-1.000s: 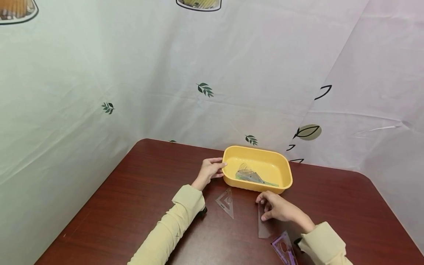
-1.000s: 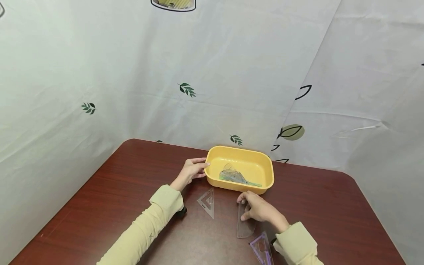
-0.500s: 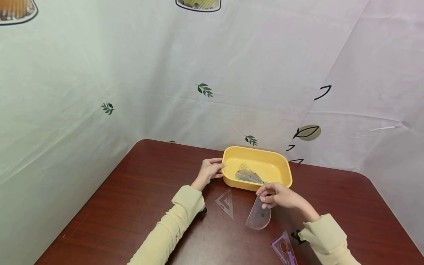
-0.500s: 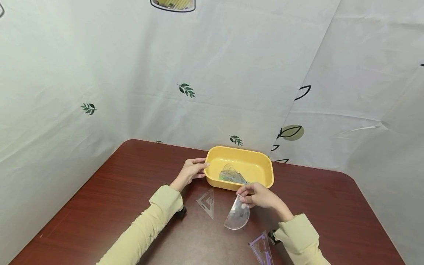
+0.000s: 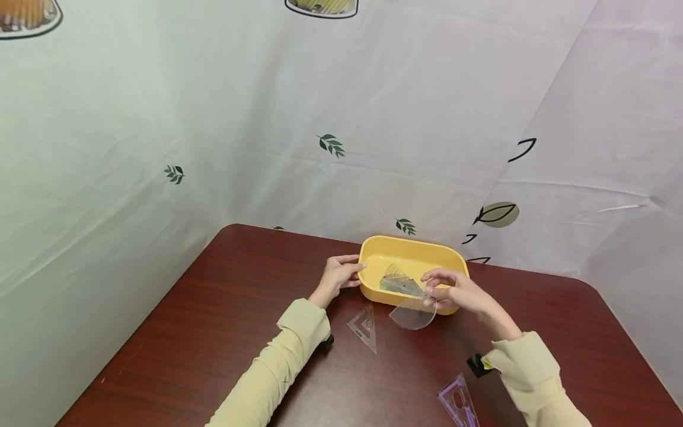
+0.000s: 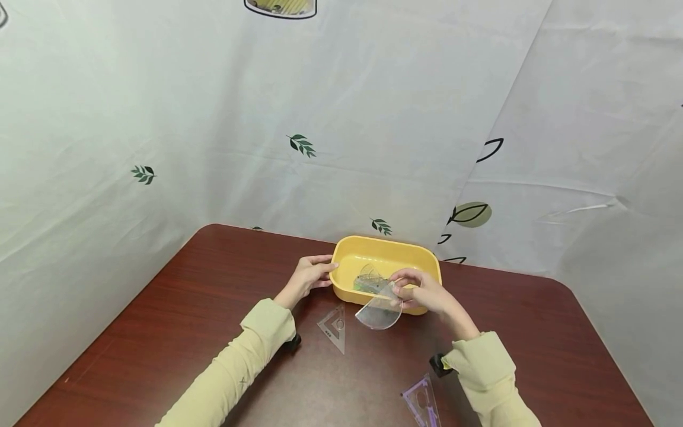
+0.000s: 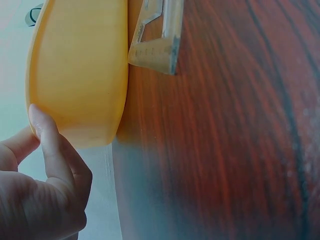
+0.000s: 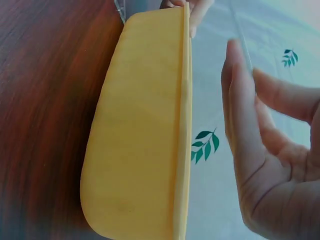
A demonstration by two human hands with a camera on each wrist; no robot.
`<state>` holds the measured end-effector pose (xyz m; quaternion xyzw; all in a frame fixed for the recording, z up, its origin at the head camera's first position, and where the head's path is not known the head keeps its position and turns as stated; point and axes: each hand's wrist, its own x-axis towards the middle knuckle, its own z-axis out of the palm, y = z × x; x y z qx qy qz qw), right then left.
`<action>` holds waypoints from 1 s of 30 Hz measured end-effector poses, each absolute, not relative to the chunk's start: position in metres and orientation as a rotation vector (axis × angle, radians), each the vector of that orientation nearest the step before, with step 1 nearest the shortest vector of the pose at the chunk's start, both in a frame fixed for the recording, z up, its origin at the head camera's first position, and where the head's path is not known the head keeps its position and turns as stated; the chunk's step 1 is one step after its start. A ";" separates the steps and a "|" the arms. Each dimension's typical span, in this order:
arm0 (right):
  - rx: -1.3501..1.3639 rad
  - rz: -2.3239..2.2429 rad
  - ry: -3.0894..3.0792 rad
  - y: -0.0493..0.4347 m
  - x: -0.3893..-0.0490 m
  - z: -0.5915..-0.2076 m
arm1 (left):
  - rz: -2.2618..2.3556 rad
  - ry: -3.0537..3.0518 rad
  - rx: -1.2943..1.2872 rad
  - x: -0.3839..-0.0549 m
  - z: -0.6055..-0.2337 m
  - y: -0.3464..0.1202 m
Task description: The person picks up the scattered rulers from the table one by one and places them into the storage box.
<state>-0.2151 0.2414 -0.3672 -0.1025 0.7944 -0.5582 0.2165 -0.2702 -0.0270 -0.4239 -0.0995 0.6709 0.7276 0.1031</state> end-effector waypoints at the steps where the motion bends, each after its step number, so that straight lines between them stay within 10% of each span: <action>1: -0.258 -1.553 2.217 0.242 -0.217 -0.367 | 2.146 1.983 -0.291 -0.270 -0.424 -0.027; 30: -0.007 -1.442 2.602 0.247 -0.244 -0.396 | 2.124 1.991 -0.301 -0.271 -0.425 -0.027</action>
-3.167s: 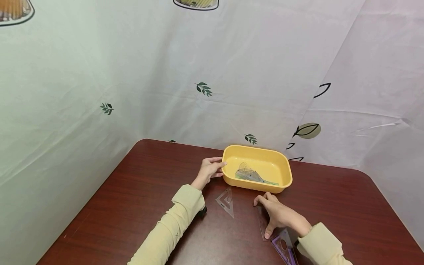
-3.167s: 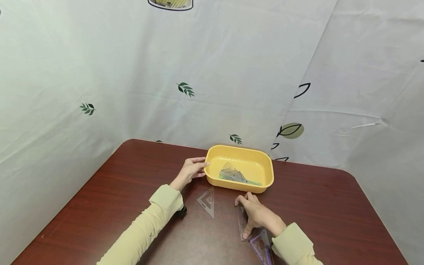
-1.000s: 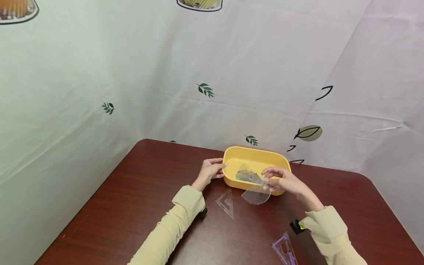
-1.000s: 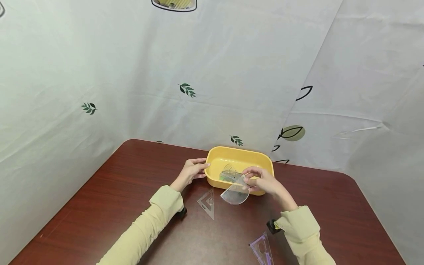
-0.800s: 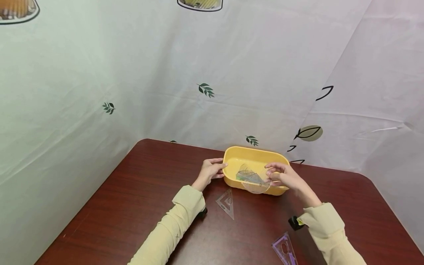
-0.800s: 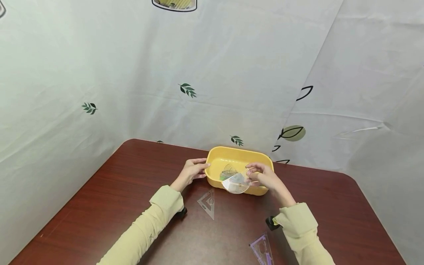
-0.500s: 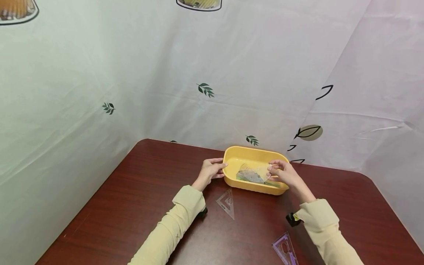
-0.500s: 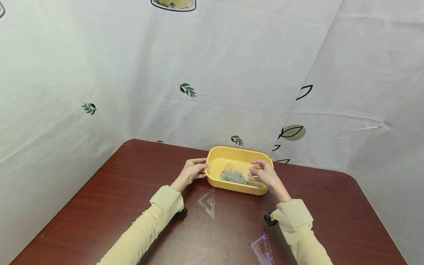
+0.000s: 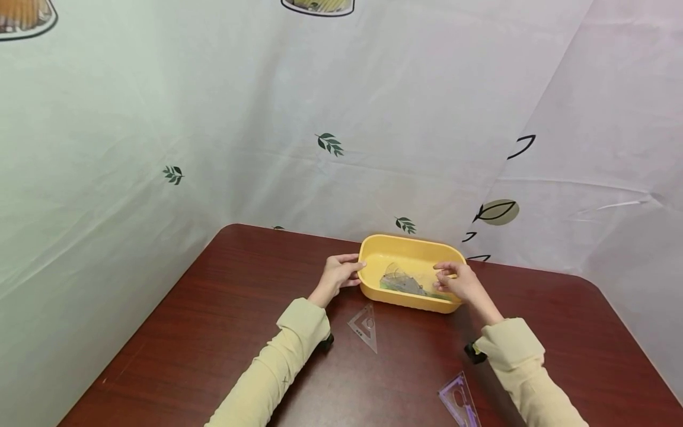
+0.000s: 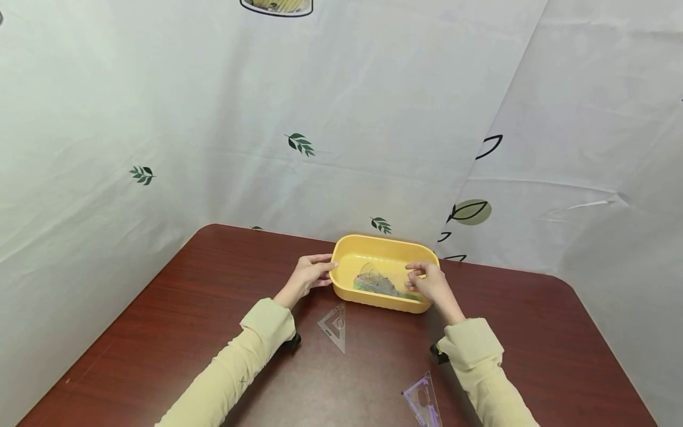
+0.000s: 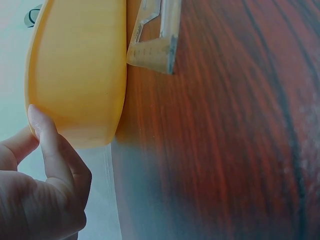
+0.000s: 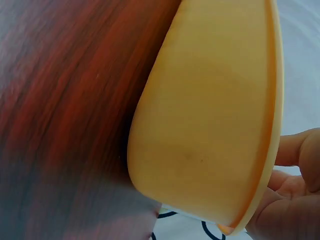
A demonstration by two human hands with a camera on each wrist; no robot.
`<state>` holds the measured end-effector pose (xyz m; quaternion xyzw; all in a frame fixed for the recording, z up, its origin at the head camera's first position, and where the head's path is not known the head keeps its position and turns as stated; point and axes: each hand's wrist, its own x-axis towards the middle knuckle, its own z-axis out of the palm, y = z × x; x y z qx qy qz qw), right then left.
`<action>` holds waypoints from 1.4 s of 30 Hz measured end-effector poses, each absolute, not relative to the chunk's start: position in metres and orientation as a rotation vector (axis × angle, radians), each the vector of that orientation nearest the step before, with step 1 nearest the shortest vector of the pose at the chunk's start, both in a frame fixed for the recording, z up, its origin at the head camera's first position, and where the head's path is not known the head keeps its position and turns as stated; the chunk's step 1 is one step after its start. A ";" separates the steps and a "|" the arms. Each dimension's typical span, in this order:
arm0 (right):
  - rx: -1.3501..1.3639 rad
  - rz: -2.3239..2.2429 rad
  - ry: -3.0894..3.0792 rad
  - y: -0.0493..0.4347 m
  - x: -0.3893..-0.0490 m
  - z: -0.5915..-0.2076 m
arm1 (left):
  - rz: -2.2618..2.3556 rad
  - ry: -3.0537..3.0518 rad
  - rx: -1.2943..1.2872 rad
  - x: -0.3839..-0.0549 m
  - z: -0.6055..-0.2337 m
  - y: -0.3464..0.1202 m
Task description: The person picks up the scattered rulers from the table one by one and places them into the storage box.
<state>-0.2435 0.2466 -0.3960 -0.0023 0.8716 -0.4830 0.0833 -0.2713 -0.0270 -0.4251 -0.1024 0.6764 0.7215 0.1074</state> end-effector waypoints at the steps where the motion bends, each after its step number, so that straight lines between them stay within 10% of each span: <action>1: -0.008 -1.416 2.622 0.246 -0.243 -0.396 | 2.123 1.993 -0.300 -0.271 -0.425 -0.027; 42: -0.417 -1.374 3.060 0.195 -0.225 -0.392 | 2.153 1.979 -0.336 -0.271 -0.426 -0.024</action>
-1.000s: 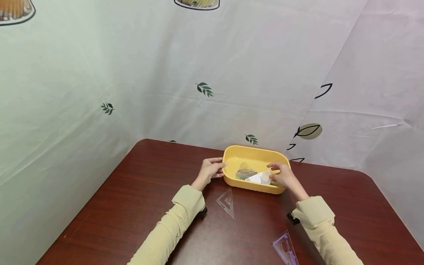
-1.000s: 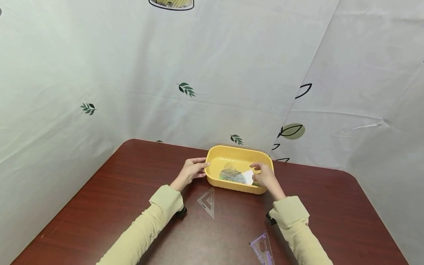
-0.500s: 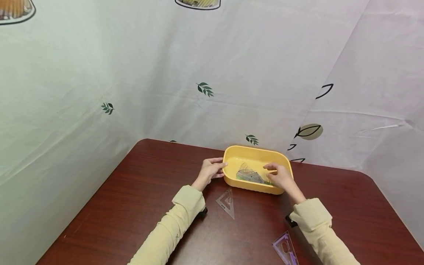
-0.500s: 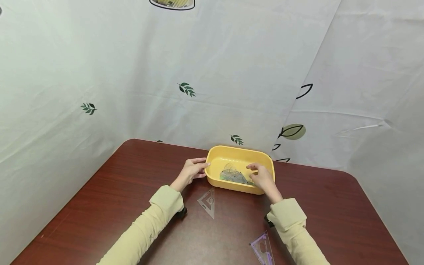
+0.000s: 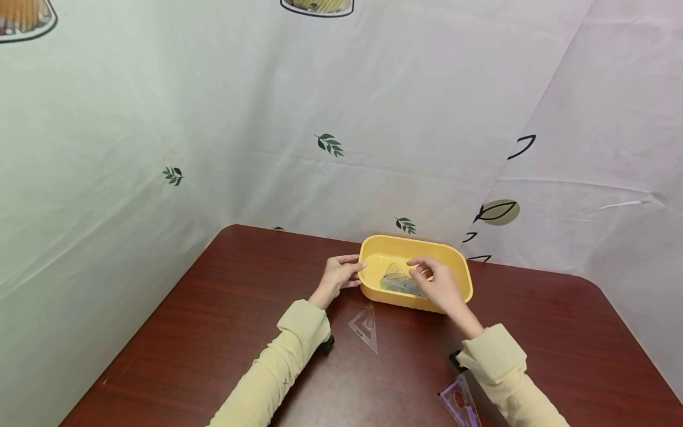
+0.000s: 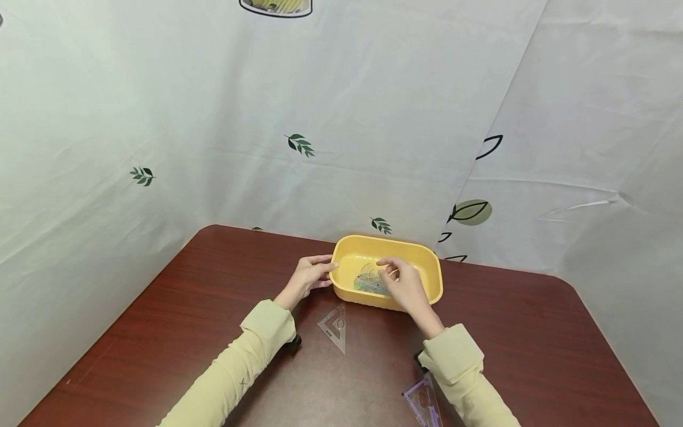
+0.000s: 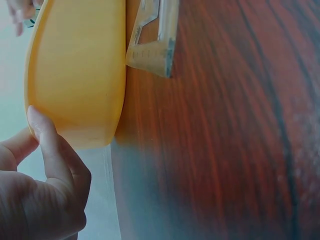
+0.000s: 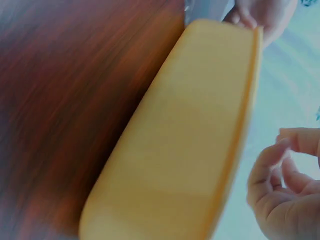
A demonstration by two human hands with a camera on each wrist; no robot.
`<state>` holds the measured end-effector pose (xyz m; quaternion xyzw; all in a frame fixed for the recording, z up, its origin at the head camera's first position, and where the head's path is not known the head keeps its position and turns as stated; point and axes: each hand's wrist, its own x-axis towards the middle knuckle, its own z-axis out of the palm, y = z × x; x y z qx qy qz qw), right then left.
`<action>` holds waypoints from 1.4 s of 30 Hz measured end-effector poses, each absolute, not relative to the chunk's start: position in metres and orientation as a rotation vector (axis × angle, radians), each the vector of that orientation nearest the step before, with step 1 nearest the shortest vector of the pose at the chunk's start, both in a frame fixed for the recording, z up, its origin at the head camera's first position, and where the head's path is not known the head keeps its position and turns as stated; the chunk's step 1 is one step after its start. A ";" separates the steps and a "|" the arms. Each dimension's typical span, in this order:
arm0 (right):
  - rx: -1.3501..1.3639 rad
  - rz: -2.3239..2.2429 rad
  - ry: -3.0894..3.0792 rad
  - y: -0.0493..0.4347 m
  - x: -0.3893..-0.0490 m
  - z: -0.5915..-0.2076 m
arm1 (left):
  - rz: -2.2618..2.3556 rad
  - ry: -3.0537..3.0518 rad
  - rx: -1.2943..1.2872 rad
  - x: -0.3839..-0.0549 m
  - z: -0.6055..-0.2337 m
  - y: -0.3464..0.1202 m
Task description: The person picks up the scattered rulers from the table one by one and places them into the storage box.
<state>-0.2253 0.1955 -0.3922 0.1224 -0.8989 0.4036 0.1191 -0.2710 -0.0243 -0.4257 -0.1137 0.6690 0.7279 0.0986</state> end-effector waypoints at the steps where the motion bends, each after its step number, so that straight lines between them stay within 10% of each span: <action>1: 0.372 1.212 -2.620 0.192 -0.223 -0.391 | 2.153 1.980 -0.336 -0.271 -0.426 -0.024; 42: 1.008 0.802 -3.206 0.158 -0.177 -0.421 | 2.136 1.999 -0.310 -0.269 -0.426 -0.026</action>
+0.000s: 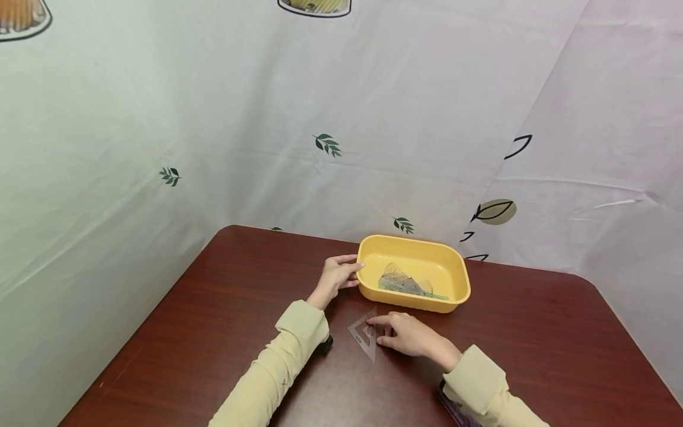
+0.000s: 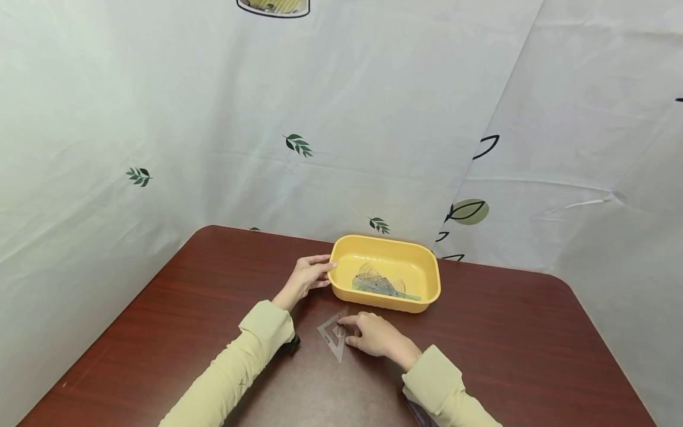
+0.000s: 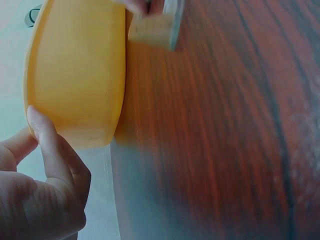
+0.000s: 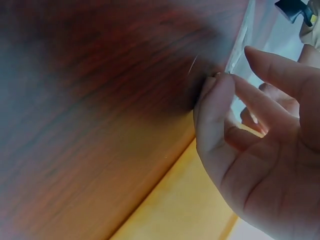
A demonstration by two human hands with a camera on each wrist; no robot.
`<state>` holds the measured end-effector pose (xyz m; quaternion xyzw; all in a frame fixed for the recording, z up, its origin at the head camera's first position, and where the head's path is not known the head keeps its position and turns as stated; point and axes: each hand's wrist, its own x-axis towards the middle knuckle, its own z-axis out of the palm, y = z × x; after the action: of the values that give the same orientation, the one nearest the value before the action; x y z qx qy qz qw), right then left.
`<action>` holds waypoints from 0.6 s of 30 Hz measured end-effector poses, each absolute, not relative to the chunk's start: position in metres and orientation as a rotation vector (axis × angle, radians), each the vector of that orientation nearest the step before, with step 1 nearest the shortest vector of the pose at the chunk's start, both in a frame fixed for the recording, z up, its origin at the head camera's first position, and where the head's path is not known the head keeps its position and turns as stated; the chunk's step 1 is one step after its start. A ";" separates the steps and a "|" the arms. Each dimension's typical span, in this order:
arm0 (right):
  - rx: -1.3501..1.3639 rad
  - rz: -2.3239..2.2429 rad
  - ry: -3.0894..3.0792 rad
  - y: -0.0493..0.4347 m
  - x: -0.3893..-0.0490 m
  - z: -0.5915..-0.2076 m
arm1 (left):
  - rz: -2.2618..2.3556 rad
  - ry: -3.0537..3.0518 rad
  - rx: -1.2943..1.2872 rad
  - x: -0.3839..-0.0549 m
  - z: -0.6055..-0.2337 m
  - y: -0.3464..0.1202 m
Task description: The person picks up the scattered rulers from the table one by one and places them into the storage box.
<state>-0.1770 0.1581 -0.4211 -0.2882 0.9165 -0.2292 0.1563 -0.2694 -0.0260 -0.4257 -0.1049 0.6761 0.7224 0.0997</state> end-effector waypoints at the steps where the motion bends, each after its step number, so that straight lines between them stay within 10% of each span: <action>1: -0.843 -0.663 2.624 0.159 -0.176 -0.420 | 2.139 1.996 -0.311 -0.269 -0.426 -0.026; 18: -0.935 -0.713 2.801 0.151 -0.178 -0.423 | 2.166 1.980 -0.299 -0.269 -0.427 -0.026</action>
<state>-0.1783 0.1513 -0.4235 -0.3075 0.9208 -0.2345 0.0517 -0.2690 -0.0256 -0.4270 -0.1010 0.6681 0.7310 0.0956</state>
